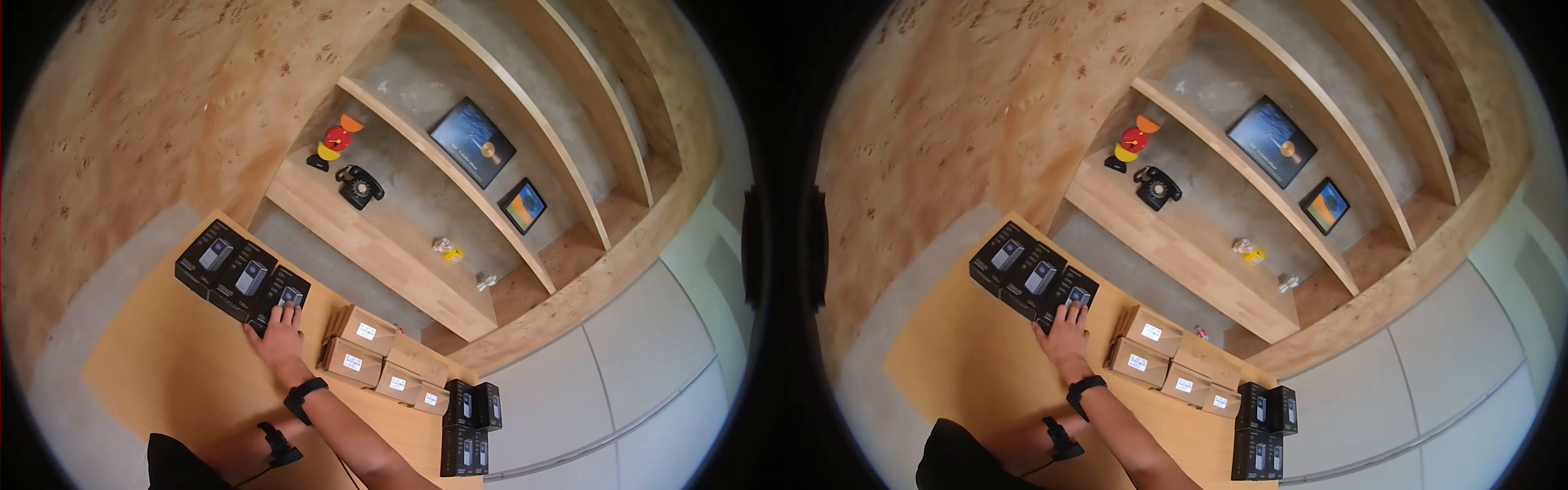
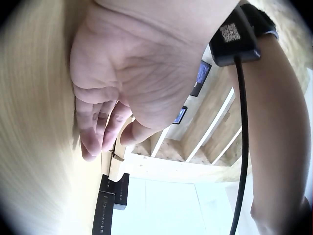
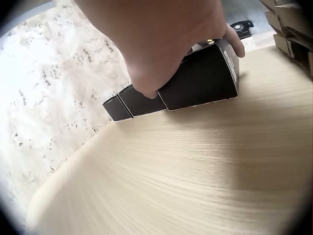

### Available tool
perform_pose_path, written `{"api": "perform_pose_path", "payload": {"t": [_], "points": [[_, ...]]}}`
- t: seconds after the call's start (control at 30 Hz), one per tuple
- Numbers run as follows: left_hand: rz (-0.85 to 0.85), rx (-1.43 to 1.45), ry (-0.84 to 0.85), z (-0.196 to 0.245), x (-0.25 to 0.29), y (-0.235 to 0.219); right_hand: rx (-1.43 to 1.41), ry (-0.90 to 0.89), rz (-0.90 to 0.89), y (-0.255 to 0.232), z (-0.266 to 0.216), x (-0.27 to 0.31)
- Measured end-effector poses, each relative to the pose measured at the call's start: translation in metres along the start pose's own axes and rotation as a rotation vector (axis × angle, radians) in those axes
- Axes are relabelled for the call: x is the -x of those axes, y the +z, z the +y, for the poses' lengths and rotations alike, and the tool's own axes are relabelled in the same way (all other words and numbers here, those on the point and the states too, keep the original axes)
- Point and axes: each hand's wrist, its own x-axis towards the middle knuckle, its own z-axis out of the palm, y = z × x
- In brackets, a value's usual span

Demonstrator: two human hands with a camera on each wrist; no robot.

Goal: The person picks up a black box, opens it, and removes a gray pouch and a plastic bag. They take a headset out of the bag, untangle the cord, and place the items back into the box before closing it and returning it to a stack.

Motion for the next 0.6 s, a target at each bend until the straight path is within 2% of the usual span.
{"api": "perform_pose_path", "payload": {"t": [0.17, 0.27, 0.4, 0.6], "points": [[0.006, 0.005, -0.011, 0.005, 0.0, 0.003, 0.161, -0.129, 0.082, 0.018, 0.021, 0.007], [0.009, 0.014, -0.011, 0.007, 0.001, 0.003, 0.191, -0.172, 0.016, 0.006, 0.02, 0.01], [0.007, 0.024, -0.017, 0.012, -0.004, 0.003, 0.218, -0.18, -0.099, -0.009, 0.016, 0.007], [0.02, 0.045, -0.01, 0.024, -0.011, -0.004, 0.173, -0.155, -0.069, -0.008, 0.007, 0.002]]}}
